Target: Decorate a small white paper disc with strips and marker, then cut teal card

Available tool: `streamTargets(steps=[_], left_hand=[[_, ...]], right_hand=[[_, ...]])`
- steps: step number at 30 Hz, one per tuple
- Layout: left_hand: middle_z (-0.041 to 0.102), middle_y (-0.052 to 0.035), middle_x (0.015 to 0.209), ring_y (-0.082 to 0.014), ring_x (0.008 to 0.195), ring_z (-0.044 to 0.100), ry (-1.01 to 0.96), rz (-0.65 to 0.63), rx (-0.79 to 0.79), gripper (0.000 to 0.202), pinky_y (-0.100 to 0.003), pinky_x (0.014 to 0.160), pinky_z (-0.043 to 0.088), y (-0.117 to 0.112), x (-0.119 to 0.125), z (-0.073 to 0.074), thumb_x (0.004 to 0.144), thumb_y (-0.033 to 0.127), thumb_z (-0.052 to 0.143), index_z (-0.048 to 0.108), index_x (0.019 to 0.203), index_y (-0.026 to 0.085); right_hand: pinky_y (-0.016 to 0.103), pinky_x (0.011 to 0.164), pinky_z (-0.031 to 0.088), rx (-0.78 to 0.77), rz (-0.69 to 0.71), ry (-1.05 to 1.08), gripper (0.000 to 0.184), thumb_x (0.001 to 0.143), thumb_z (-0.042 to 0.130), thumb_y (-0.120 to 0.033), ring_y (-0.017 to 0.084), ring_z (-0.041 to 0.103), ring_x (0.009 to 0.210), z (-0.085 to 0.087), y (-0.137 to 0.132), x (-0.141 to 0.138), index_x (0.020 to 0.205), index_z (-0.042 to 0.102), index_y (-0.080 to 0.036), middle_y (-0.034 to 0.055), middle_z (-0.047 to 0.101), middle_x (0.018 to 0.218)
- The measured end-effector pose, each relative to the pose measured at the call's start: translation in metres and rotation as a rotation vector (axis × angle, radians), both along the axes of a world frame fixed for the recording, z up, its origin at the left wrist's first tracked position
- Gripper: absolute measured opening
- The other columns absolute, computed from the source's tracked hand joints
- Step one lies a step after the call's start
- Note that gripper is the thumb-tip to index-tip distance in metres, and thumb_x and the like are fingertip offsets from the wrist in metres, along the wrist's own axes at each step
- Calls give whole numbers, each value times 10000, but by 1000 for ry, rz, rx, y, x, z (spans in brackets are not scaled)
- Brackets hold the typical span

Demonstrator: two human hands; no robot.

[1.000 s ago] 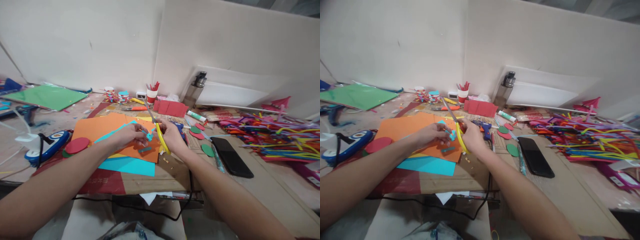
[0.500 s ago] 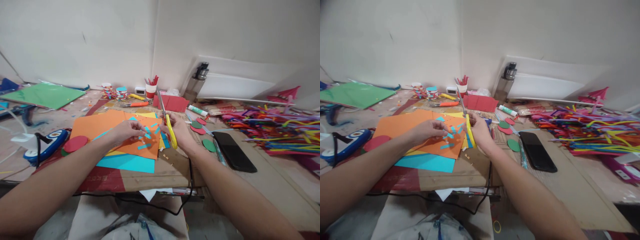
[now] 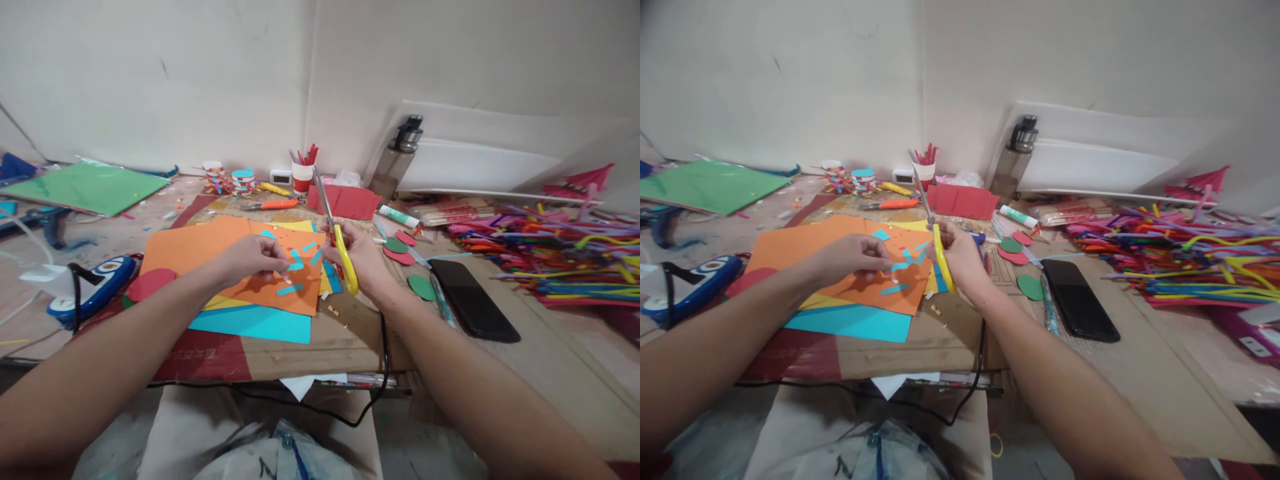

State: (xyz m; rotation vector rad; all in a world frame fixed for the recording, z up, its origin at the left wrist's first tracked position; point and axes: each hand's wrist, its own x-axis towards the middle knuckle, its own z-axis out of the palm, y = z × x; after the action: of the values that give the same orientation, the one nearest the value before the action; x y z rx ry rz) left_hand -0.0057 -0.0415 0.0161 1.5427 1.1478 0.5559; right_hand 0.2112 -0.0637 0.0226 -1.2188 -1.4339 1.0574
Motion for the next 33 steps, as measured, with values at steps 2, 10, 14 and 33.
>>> streamTargets(steps=[2, 10, 14, 33], left_hand=[[644, -14, 601, -95, 531, 577, -24, 54, 10, 216, -194, 488, 396, 5, -4, 2, 676, 290, 748, 629, 770, 137], [694, -57, 676, -142, 571, 645, -16, -63, -79, 252, -266, 569, 529, 3, -6, 4, 676, 299, 766, 634, 802, 126], [692, -53, 628, -155, 544, 657, 52, -179, -95, 209, -257, 531, 537, -3, -3, 4, 700, 297, 741, 623, 769, 139], [688, -19, 693, -148, 637, 588, 487, -8, 387, 164, -231, 568, 374, 10, 0, -8, 674, 340, 700, 702, 714, 182]], right_hand=[[226, 515, 382, 18, -17, -14, 378, 643, 695, -248, 82, 457, 550, 1, -1, 0, 998, 587, -178, -55, 530, 655], [218, 525, 396, 4, -56, 43, 407, 642, 687, -241, 80, 474, 570, 3, -3, 1, 1029, 583, -168, -49, 551, 675], [217, 484, 370, 2, -34, 67, 430, 641, 694, -261, 73, 442, 515, -1, 1, 3, 1043, 578, -166, -59, 541, 640], [205, 476, 360, 10, -18, 60, 384, 662, 689, -253, 64, 423, 515, -1, -1, 3, 1022, 581, -174, -66, 504, 633]])
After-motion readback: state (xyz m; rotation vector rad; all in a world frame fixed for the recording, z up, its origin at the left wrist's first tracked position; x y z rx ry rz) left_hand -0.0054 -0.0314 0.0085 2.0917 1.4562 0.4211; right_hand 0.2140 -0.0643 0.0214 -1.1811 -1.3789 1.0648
